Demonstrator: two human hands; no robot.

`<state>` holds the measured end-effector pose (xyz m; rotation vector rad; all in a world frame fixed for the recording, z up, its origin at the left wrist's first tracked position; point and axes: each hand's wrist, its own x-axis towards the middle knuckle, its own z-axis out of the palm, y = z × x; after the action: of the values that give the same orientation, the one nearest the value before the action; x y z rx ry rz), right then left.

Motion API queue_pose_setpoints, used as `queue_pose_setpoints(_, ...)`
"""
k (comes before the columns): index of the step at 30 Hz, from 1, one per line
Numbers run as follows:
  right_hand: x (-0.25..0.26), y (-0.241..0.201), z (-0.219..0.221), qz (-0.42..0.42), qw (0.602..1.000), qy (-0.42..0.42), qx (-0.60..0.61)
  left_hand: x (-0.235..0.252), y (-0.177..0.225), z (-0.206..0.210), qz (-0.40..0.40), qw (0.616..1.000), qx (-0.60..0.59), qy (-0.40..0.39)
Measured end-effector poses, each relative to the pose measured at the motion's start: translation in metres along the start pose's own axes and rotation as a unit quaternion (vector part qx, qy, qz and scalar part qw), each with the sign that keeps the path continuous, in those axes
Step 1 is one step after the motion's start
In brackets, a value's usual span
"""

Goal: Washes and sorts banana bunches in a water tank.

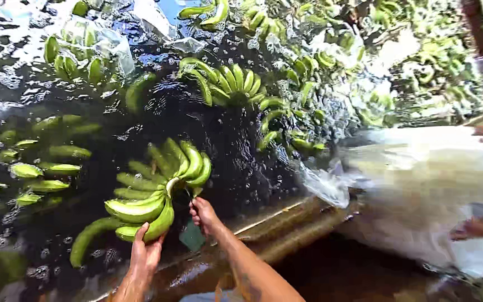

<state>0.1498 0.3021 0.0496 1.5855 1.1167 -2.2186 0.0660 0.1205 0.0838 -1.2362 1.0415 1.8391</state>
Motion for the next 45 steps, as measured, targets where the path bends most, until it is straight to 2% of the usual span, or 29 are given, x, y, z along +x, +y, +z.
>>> queue_pose_setpoints(5, 0.011, 0.000, 0.050, -0.090, 0.987, 0.074, 0.112, -0.022, -0.005, 0.016, -0.018, 1.000, -0.010, -0.007)
queue_pose_setpoints(8, 0.032, -0.021, 0.051, -0.118, 0.987, 0.076, 0.074, -0.027, -0.017, 0.023, -0.011, 1.000, 0.000, -0.006)
queue_pose_setpoints(10, 0.020, -0.026, 0.034, -0.072, 0.997, 0.011, -0.025, -0.024, -0.029, 0.019, 0.009, 1.000, 0.026, -0.001)
queue_pose_setpoints(13, -0.042, -0.036, 0.014, -0.050, 0.982, -0.111, -0.144, -0.004, -0.027, 0.007, 0.018, 0.998, 0.065, -0.019)
queue_pose_setpoints(15, -0.062, -0.029, 0.002, -0.065, 0.975, -0.116, -0.175, 0.002, -0.030, -0.014, 0.007, 0.992, 0.122, -0.037)
queue_pose_setpoints(16, -0.056, -0.029, 0.000, -0.094, 0.965, -0.111, -0.216, 0.007, -0.029, -0.022, 0.004, 0.982, 0.182, -0.054)
queue_pose_setpoints(17, -0.044, -0.032, 0.003, -0.126, 0.949, -0.111, -0.267, 0.013, -0.022, -0.030, -0.001, 0.961, 0.265, -0.080)
queue_pose_setpoints(18, -0.032, -0.034, 0.011, -0.150, 0.930, -0.118, -0.315, 0.020, -0.008, -0.038, -0.003, 0.924, 0.367, -0.108)
queue_pose_setpoints(19, -0.023, -0.035, 0.021, -0.164, 0.908, -0.136, -0.361, 0.029, 0.012, -0.044, 0.017, 0.866, 0.480, -0.141)
queue_pose_setpoints(20, -0.015, -0.035, 0.034, -0.168, 0.884, -0.161, -0.405, 0.040, 0.040, -0.049, 0.088, 0.792, 0.582, -0.163)
queue_pose_setpoints(21, -0.007, -0.031, 0.047, -0.163, 0.860, -0.187, -0.447, 0.046, 0.074, -0.048, 0.195, 0.722, 0.647, -0.150)
queue_pose_setpoints(22, 0.000, -0.026, 0.057, -0.149, 0.836, -0.214, -0.482, 0.053, 0.111, -0.044, 0.319, 0.652, 0.680, -0.098)
queue_pose_setpoints(23, 0.007, -0.019, 0.066, -0.136, 0.816, -0.238, -0.509, 0.061, 0.153, -0.039, 0.414, 0.600, 0.684, -0.019)
queue_pose_setpoints(24, 0.015, -0.010, 0.073, -0.128, 0.799, -0.254, -0.530, 0.072, 0.195, -0.034, 0.467, 0.576, 0.667, 0.069)
queue_pose_setpoints(25, 0.023, -0.001, 0.077, -0.121, 0.786, -0.258, -0.548, 0.085, 0.235, -0.031, 0.477, 0.585, 0.638, 0.150)
queue_pose_setpoints(27, 0.036, 0.009, 0.084, -0.099, 0.769, -0.231, -0.587, 0.110, 0.294, -0.029, 0.429, 0.667, 0.545, 0.272)
queue_pose_setpoints(29, 0.046, 0.011, 0.086, -0.075, 0.752, -0.190, -0.627, 0.115, 0.307, -0.015, 0.409, 0.726, 0.437, 0.339)
queue_pose_setpoints(30, 0.048, 0.011, 0.085, -0.069, 0.738, -0.169, -0.649, 0.089, 0.302, 0.008, 0.368, 0.757, 0.409, 0.351)
queue_pose_setpoints(31, 0.047, 0.009, 0.085, -0.062, 0.725, -0.153, -0.669, 0.042, 0.304, 0.035, 0.251, 0.817, 0.417, 0.308)
queue_pose_setpoints(32, 0.047, 0.007, 0.084, -0.061, 0.716, -0.139, -0.682, 0.004, 0.310, 0.051, 0.123, 0.861, 0.429, 0.246)
queue_pose_setpoints(34, 0.046, 0.003, 0.078, -0.091, 0.711, -0.123, -0.686, 0.102, 0.292, 0.006, 0.255, 0.786, 0.449, 0.339)
queue_pose_setpoints(35, 0.048, 0.003, 0.074, -0.124, 0.718, -0.120, -0.674, 0.136, 0.285, -0.019, 0.285, 0.765, 0.465, 0.343)
queue_pose_setpoints(36, 0.051, 0.003, 0.071, -0.156, 0.728, -0.121, -0.656, 0.150, 0.278, -0.032, 0.293, 0.762, 0.471, 0.335)
queue_pose_setpoints(38, 0.051, -0.005, 0.066, -0.230, 0.744, -0.106, -0.618, 0.135, 0.240, -0.031, 0.335, 0.745, 0.469, 0.337)
queue_pose_setpoints(41, 0.054, -0.028, 0.055, -0.321, 0.749, -0.064, -0.575, 0.081, 0.178, -0.026, 0.452, 0.712, 0.452, 0.290)
queue_pose_setpoints(43, 0.053, -0.048, 0.044, -0.346, 0.760, -0.044, -0.548, 0.067, 0.178, -0.037, 0.523, 0.694, 0.428, 0.247)
queue_pose_setpoints(44, 0.052, -0.055, 0.037, -0.355, 0.764, -0.031, -0.538, 0.070, 0.193, -0.042, 0.521, 0.709, 0.414, 0.232)
queue_pose_setpoints(45, 0.050, -0.061, 0.028, -0.366, 0.763, -0.016, -0.533, 0.079, 0.211, -0.044, 0.476, 0.752, 0.400, 0.219)
